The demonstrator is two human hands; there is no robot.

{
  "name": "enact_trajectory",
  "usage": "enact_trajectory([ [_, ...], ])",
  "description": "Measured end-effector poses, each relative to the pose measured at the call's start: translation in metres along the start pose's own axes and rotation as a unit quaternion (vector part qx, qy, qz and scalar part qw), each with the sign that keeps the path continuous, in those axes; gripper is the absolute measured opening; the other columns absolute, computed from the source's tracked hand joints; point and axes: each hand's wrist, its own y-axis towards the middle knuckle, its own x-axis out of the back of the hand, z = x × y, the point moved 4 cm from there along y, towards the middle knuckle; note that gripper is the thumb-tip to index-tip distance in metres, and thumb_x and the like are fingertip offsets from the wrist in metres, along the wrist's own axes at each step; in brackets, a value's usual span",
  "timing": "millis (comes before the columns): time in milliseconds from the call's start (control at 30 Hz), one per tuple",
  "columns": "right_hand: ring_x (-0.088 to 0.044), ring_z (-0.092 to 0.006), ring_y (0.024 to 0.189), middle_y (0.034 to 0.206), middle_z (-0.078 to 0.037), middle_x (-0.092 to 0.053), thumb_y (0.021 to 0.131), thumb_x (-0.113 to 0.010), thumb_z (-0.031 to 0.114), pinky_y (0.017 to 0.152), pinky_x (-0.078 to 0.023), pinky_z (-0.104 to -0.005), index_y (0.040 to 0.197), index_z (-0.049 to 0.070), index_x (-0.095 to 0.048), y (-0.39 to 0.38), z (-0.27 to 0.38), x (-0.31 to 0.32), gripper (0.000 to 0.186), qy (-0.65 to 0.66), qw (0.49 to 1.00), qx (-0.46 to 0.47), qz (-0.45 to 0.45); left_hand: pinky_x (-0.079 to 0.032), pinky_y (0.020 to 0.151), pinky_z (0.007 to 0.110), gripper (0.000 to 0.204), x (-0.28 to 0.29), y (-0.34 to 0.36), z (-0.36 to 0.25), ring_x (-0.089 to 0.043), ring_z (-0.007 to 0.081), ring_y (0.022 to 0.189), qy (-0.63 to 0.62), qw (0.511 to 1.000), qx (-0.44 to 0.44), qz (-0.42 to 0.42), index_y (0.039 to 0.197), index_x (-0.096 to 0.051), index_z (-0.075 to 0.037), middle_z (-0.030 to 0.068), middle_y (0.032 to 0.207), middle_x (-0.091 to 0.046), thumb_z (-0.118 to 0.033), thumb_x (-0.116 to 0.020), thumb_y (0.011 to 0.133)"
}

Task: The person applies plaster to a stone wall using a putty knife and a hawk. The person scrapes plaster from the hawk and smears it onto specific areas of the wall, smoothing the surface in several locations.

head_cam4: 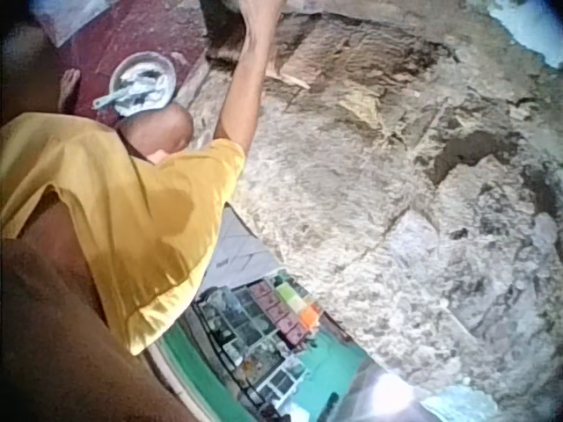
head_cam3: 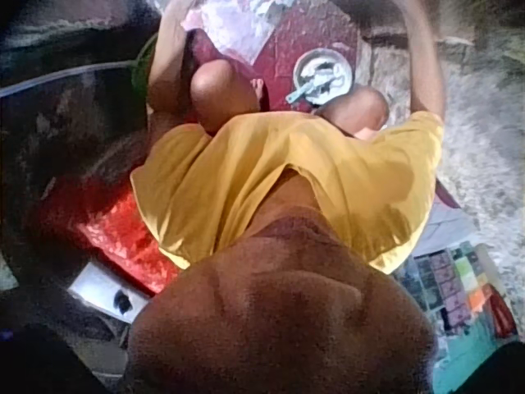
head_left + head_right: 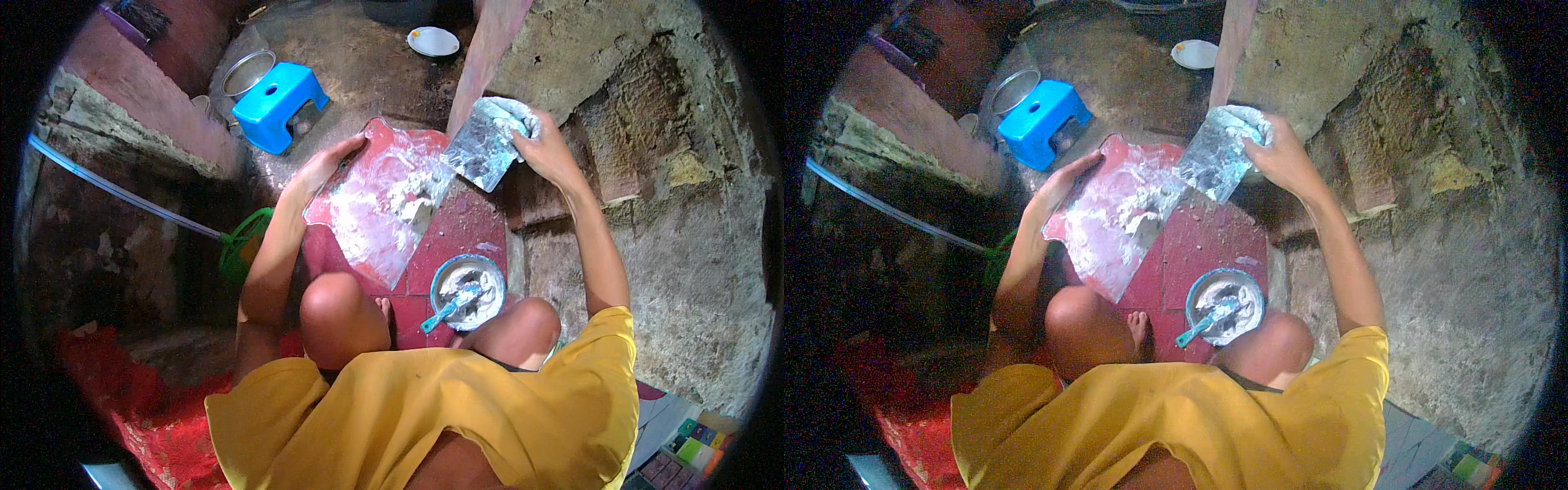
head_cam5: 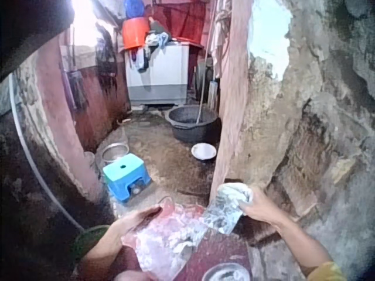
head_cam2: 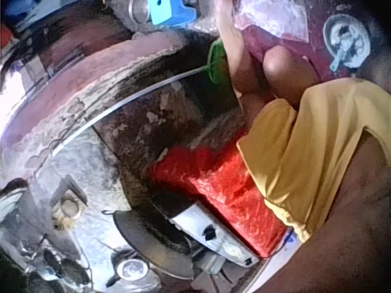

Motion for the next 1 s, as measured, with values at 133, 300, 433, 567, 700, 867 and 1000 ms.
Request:
enact_trajectory([
  [133, -0.053, -0.0118, 0.079, 0.089, -0.007, -0.058, 0.072, -0.05, 0.001, 0.072, -0.042, -0.0253, 0.098, -0.002, -0.053, -0.01, -0.013, -0.019, 0.026, 0.051, 0.998, -0.031, 0.019, -0.047, 0.067, 0.023, 0.034, -0.011, -0.002, 0.01, -0.057, 0.013, 0.073, -0.089, 0.995, 0.05, 0.016, 0.1, -0.053, -0.001, 0.0056, 0.088, -0.058, -0.029, -0.04, 0.084],
  [300, -0.053, -0.0113, 0.078, 0.087, -0.007, -0.059, 0.071, -0.049, 0.0, 0.071, -0.042, -0.0252, 0.097, -0.003, -0.053, -0.024, -0.008, -0.034, 0.027, 0.072, 0.996, -0.037, 0.029, -0.049, 0.061, 0.028, 0.027, -0.024, -0.007, 0.007, -0.059, 0.018, 0.067, -0.179, 0.982, 0.062, 0.004, 0.096, -0.052, 0.0, 0.0107, 0.083, -0.059, -0.021, -0.043, 0.082],
  [433, -0.054, -0.0121, 0.077, 0.085, -0.008, -0.059, 0.069, -0.05, 0.0, 0.071, -0.042, -0.0251, 0.095, -0.004, -0.053, -0.027, -0.013, -0.035, 0.026, 0.047, 0.998, -0.029, -0.008, -0.049, 0.061, 0.029, 0.028, -0.025, -0.003, 0.013, -0.059, 0.0186, 0.067, -0.251, 0.965, 0.069, -0.013, 0.096, -0.052, 0.0, 0.0109, 0.082, -0.059, -0.023, -0.041, 0.083],
  [567, -0.054, -0.0123, 0.079, 0.086, -0.009, -0.059, 0.07, -0.05, 0.0, 0.072, -0.042, -0.0249, 0.096, -0.005, -0.052, -0.036, -0.012, -0.045, 0.027, 0.079, 0.994, -0.066, -0.029, -0.047, 0.068, 0.03, 0.031, -0.019, 0.001, 0.019, -0.057, 0.0185, 0.075, -0.229, 0.971, 0.003, -0.071, 0.099, -0.051, 0.0, 0.0103, 0.088, -0.058, -0.025, -0.037, 0.084],
  [700, -0.054, -0.0118, 0.081, 0.089, -0.01, -0.058, 0.07, -0.049, -0.001, 0.072, -0.042, -0.0251, 0.101, -0.005, -0.05, -0.037, 0.002, -0.046, 0.03, 0.121, 0.987, -0.012, -0.102, -0.045, 0.075, 0.03, 0.033, -0.02, -0.001, 0.012, -0.055, 0.0179, 0.082, -0.2, 0.974, -0.052, -0.089, 0.101, -0.05, 0.0, 0.0098, 0.094, -0.056, -0.025, -0.033, 0.086],
  [867, -0.056, -0.017, 0.079, 0.087, -0.013, -0.059, 0.07, -0.05, -0.001, 0.071, -0.042, -0.0267, 0.099, -0.003, -0.051, -0.038, 0.028, -0.03, 0.029, -0.005, 0.984, 0.062, -0.167, -0.045, 0.073, 0.028, 0.032, -0.024, -0.007, 0.004, -0.056, 0.0165, 0.078, -0.164, 0.984, -0.037, -0.066, 0.098, -0.052, 0.0, 0.0085, 0.09, -0.058, -0.025, -0.037, 0.085],
  [1000, -0.057, -0.0261, 0.078, 0.087, -0.015, -0.058, 0.062, -0.052, -0.002, 0.069, -0.044, -0.0302, 0.097, 0.001, -0.053, -0.042, 0.06, -0.023, 0.035, -0.124, 0.97, 0.182, -0.1, -0.046, 0.065, 0.026, 0.03, -0.01, 0.007, 0.012, -0.057, 0.0152, 0.071, -0.143, 0.988, -0.031, -0.046, 0.093, -0.055, -0.001, 0.007, 0.084, -0.059, -0.026, -0.041, 0.083],
])
